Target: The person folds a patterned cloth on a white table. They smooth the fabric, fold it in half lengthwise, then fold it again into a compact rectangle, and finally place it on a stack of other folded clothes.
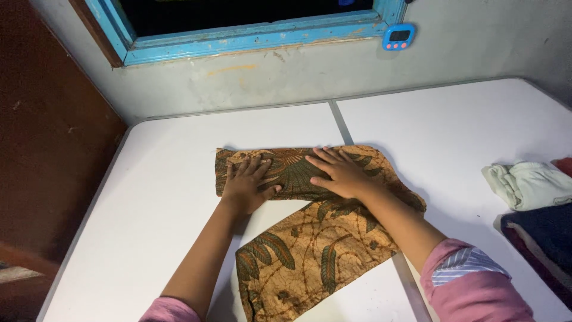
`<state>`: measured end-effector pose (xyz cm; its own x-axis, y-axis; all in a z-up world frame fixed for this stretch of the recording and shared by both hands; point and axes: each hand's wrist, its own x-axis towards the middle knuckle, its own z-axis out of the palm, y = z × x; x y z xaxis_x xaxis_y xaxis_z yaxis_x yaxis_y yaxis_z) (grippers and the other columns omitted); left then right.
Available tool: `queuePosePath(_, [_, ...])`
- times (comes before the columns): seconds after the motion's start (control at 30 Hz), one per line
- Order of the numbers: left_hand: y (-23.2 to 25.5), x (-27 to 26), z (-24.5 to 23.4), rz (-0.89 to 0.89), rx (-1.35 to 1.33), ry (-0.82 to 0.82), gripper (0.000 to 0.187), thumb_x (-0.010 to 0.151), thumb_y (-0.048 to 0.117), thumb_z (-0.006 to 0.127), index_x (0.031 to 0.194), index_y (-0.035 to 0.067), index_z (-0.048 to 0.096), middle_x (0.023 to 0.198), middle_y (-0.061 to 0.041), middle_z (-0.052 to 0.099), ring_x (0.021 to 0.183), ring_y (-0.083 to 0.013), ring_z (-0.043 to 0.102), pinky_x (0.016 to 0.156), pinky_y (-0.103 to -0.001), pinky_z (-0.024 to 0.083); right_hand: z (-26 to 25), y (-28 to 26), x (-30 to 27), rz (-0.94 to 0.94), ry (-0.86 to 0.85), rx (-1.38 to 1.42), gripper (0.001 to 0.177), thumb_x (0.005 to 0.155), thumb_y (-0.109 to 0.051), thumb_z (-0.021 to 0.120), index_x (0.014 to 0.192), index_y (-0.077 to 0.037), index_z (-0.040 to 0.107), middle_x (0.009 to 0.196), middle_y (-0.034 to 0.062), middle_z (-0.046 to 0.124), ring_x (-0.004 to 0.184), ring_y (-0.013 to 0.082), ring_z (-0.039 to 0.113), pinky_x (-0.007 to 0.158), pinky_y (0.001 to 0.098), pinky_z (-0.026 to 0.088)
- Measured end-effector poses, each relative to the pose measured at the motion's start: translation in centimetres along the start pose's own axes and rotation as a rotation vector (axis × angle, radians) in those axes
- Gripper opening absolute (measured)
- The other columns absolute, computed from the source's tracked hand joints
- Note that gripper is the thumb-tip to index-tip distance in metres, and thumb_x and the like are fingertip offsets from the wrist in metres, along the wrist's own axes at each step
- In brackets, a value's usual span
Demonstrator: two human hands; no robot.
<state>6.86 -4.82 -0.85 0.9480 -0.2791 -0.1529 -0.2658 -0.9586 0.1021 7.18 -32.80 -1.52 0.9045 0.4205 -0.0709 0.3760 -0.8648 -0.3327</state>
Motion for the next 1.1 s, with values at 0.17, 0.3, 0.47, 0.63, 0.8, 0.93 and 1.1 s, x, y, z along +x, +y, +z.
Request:
queuePosePath(0.17, [0.1,-0.2,-0.2,0.003,0.01,0.002,0.081,0.092,0.075,0.04,0.163,0.04,0.02,0.171,0.007,0.019,0.159,-0.0235,0.014,0.128,-0.059,0.006,0.1,3.1,0.1,0.038,0.043,-0.043,0.071,0.101,-0.068,0.031,0.161,-0.031,0.025,0.169,0.0044,0.016,0.156,0.0302,0.012,0.126,0.0532,0.007])
queuePosePath(0.3, [0.1,0.0,-0.1,0.015,0.016,-0.002,0.08,0.093,0.074,0.038,0.163,0.04,0.019,0.172,0.006,0.018,0.159,-0.0235,0.013,0.128,-0.059,0.006,-1.3,3.1,-1.0,0.158,0.039,-0.044,0.07,0.102,-0.068,0.028,0.161,-0.031,0.027,0.17,0.0052,0.015,0.156,0.031,0.012,0.127,0.048,0.007])
queuePosePath(0.47, [0.1,0.0,-0.2,0.015,0.025,-0.012,0.081,0.093,0.075,0.038,0.163,0.04,0.018,0.172,0.005,0.017,0.159,-0.0241,0.012,0.128,-0.06,0.007,-1.4,2.7,-1.4,0.172,0.041,-0.054,0.069,0.101,-0.068,0.029,0.161,-0.032,0.028,0.17,0.0063,0.015,0.156,0.0322,0.012,0.127,0.0481,0.008])
queuePosePath(0.63, [0.5,-0.8,-0.6,0.028,0.049,0.019,0.078,0.095,0.073,0.038,0.163,0.039,0.019,0.172,0.001,0.018,0.158,-0.0269,0.015,0.127,-0.061,0.01,-1.0,3.1,-1.1,0.176,0.051,-0.085,0.067,0.102,-0.067,0.026,0.16,-0.035,0.027,0.17,0.0069,0.014,0.156,0.0326,0.013,0.128,0.0481,0.009])
queuePosePath(0.8, [1.0,-2.0,-1.4,0.157,0.075,0.136,0.072,0.097,0.062,0.045,0.162,0.034,0.026,0.169,-0.005,0.02,0.156,-0.0304,0.02,0.125,-0.058,0.022,-1.0,1.8,-0.2,-0.002,0.169,-0.149,0.058,0.105,-0.055,0.038,0.159,-0.032,0.033,0.169,0.0089,0.016,0.152,0.0372,0.02,0.123,0.0563,0.02])
queuePosePath(0.93, [1.1,-2.0,-1.5,0.183,0.032,0.127,0.067,0.1,0.056,0.042,0.161,0.034,0.028,0.168,-0.004,0.023,0.156,-0.029,0.021,0.124,-0.059,0.023,-1.4,-2.5,-0.3,-0.147,0.178,-0.072,0.056,0.105,-0.045,0.041,0.158,-0.028,0.033,0.167,0.0137,0.018,0.151,0.0386,0.019,0.122,0.0588,0.019])
queuePosePath(1.1, [0.2,-1.3,-0.3,0.174,0.011,0.124,0.066,0.098,0.06,0.041,0.159,0.035,0.035,0.165,-0.001,0.035,0.153,-0.0269,0.031,0.124,-0.056,0.023,-0.1,-2.8,-0.6,-0.245,0.003,-0.013,0.054,0.107,-0.046,0.036,0.156,-0.024,0.039,0.167,0.01,0.023,0.153,0.0376,0.017,0.123,0.0566,0.014])
